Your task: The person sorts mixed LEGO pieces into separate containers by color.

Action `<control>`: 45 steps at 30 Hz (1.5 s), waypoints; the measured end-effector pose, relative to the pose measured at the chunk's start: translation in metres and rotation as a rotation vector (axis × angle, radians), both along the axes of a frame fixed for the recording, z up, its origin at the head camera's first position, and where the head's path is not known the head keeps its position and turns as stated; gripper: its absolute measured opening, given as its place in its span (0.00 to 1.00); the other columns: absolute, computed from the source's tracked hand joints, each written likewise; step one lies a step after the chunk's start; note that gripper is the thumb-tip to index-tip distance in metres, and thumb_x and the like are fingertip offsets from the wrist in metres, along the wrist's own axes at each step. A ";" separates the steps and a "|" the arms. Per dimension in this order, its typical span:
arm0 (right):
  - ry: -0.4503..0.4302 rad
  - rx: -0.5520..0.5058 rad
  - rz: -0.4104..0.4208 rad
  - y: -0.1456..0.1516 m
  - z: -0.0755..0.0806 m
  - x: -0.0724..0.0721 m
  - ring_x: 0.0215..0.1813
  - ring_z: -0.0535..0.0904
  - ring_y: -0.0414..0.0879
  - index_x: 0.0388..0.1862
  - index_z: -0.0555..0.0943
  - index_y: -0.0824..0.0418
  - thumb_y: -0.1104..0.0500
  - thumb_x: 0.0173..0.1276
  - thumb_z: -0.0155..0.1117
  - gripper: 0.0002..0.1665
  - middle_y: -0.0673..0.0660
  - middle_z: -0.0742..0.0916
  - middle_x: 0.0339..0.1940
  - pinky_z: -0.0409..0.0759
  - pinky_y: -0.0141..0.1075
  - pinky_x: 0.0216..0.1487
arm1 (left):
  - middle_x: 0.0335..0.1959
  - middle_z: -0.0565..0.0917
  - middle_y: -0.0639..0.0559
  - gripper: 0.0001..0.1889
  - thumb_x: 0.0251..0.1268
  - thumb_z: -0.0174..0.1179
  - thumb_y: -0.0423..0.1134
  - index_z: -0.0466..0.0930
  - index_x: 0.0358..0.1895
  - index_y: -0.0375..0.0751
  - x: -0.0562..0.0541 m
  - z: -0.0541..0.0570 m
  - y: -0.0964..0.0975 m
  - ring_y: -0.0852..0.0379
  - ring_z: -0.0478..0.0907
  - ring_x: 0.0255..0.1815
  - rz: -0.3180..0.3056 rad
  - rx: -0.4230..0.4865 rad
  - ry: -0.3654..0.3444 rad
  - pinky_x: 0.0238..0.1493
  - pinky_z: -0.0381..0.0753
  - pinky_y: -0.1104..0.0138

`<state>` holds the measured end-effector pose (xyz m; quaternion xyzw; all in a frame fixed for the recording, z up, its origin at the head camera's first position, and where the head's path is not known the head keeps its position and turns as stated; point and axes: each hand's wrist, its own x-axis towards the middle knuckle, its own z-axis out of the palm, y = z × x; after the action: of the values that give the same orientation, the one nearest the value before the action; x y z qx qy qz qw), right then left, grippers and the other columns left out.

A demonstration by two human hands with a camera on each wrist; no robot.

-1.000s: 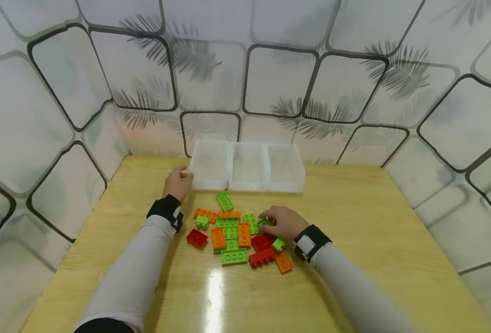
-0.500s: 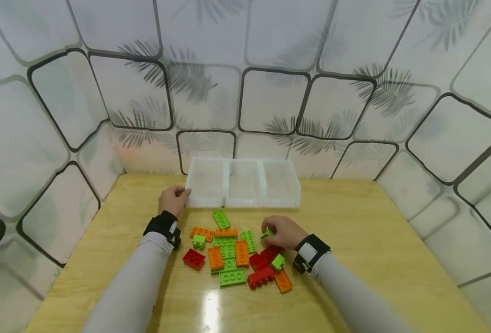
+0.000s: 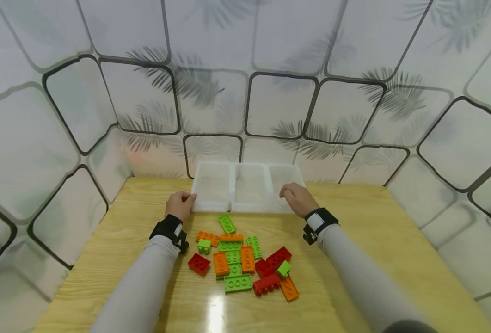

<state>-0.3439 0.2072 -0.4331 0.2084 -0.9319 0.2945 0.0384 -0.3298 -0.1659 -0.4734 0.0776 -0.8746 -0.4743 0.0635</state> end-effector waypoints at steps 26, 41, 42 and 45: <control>-0.106 0.340 -0.142 0.020 -0.050 -0.020 0.64 0.74 0.65 0.59 0.79 0.72 0.65 0.76 0.45 0.20 0.71 0.79 0.61 0.70 0.53 0.66 | 0.38 0.79 0.44 0.24 0.77 0.48 0.54 0.79 0.49 0.34 0.012 -0.037 0.031 0.50 0.74 0.39 -0.056 0.198 -0.156 0.40 0.71 0.65; 0.037 0.243 -0.025 0.011 -0.018 -0.001 0.64 0.74 0.64 0.59 0.79 0.70 0.63 0.74 0.54 0.19 0.69 0.80 0.60 0.71 0.54 0.65 | 0.54 0.80 0.36 0.32 0.73 0.47 0.60 0.77 0.60 0.33 -0.017 -0.008 0.001 0.48 0.79 0.46 0.037 0.259 -0.261 0.44 0.77 0.64; 0.056 0.234 -0.018 0.008 -0.015 0.002 0.62 0.75 0.64 0.59 0.80 0.69 0.63 0.74 0.55 0.19 0.68 0.82 0.58 0.72 0.54 0.64 | 0.53 0.80 0.36 0.31 0.72 0.49 0.58 0.76 0.60 0.33 -0.019 -0.004 0.000 0.49 0.79 0.45 0.055 0.273 -0.244 0.43 0.79 0.65; 0.068 0.212 0.013 -0.002 -0.005 0.010 0.57 0.79 0.60 0.57 0.81 0.67 0.62 0.74 0.56 0.17 0.65 0.85 0.54 0.76 0.52 0.59 | 0.51 0.79 0.37 0.26 0.71 0.54 0.52 0.75 0.62 0.36 -0.023 0.005 -0.002 0.50 0.79 0.40 0.098 0.339 -0.184 0.36 0.83 0.65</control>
<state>-0.3338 0.2056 -0.4385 0.2271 -0.9546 0.1871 0.0458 -0.3528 -0.1675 -0.4684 0.1726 -0.7796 -0.6020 -0.0078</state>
